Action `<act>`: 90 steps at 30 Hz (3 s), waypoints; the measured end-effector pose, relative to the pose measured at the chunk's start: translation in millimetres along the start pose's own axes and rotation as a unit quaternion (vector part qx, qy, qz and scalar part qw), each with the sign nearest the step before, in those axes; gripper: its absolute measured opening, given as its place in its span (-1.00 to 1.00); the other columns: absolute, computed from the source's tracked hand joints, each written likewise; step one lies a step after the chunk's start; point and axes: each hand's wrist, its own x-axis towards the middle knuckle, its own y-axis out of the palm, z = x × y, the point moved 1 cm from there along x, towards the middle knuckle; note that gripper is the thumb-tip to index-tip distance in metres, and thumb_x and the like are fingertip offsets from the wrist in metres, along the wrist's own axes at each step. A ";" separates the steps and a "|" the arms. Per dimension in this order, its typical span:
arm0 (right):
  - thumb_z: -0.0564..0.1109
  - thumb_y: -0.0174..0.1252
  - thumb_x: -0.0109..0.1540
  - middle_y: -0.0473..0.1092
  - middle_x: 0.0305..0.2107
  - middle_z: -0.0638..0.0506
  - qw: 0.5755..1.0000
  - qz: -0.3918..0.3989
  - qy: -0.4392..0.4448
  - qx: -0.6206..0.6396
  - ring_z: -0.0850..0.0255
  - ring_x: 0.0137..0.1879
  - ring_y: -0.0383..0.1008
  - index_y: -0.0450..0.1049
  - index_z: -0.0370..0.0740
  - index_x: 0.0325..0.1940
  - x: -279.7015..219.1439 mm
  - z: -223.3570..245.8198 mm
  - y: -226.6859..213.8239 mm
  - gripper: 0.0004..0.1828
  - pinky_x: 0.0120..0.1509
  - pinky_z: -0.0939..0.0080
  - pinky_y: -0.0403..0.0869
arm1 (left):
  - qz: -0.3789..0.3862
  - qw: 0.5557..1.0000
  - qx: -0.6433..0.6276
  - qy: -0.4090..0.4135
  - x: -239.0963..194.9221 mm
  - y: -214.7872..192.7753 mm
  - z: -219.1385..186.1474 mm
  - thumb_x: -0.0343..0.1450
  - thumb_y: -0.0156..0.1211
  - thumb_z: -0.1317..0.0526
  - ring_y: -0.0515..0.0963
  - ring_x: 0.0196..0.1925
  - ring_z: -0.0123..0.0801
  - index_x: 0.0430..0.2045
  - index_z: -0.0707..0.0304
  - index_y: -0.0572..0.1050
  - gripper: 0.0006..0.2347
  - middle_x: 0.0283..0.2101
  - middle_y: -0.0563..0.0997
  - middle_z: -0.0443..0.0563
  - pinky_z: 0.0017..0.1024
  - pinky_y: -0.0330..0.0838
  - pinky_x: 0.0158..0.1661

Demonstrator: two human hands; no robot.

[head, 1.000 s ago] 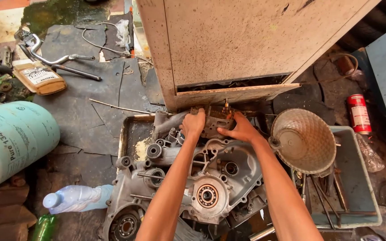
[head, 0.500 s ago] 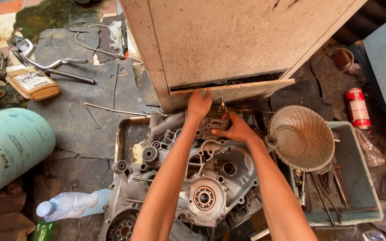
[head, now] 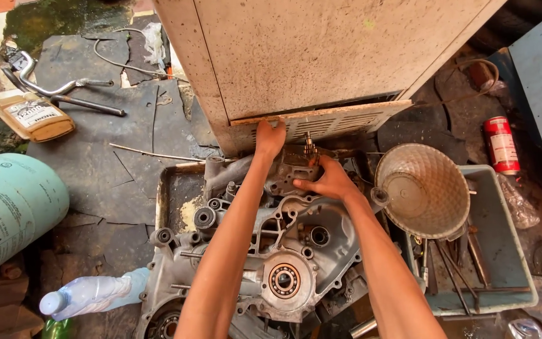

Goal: Inspecting and cleaning various motorcycle engine casing parts on a metal tray using cleaning fluid.

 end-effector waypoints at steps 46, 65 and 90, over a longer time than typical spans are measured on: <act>0.40 0.03 0.27 0.30 0.35 -0.04 0.914 0.194 0.047 -0.354 -0.02 0.47 0.24 0.28 -0.10 0.45 -56.2 6.4 -36.2 -0.20 0.42 -0.21 0.38 | -0.409 0.905 -0.046 -0.103 -497.8 -31.8 -15.1 0.29 0.29 0.00 0.10 0.48 0.08 0.34 0.44 0.04 -0.21 0.34 0.05 0.33 0.02 -0.02 0.42; 0.22 0.02 0.37 0.45 -0.61 -0.04 0.945 0.115 0.014 -0.304 0.24 -0.62 0.28 0.57 -0.21 -0.13 -61.3 -5.8 -30.0 -0.54 -0.41 0.18 0.33 | -0.290 0.775 -0.383 -0.412 -465.5 -29.0 -62.7 0.25 0.30 0.19 0.48 0.20 -0.07 0.20 0.49 0.22 -0.36 0.18 0.49 0.28 -0.07 0.41 0.15; 0.12 0.06 0.36 0.23 -0.91 0.06 0.952 0.058 -0.019 -0.301 0.28 -0.81 0.04 0.64 -0.26 -0.12 -121.0 39.8 -30.6 -0.58 -0.66 0.26 0.12 | -0.278 0.792 -0.345 -0.419 -481.9 -82.8 -73.6 0.24 0.28 0.17 0.45 0.00 -0.18 0.12 0.31 0.31 -0.46 0.09 0.53 0.07 -0.18 0.16 -0.12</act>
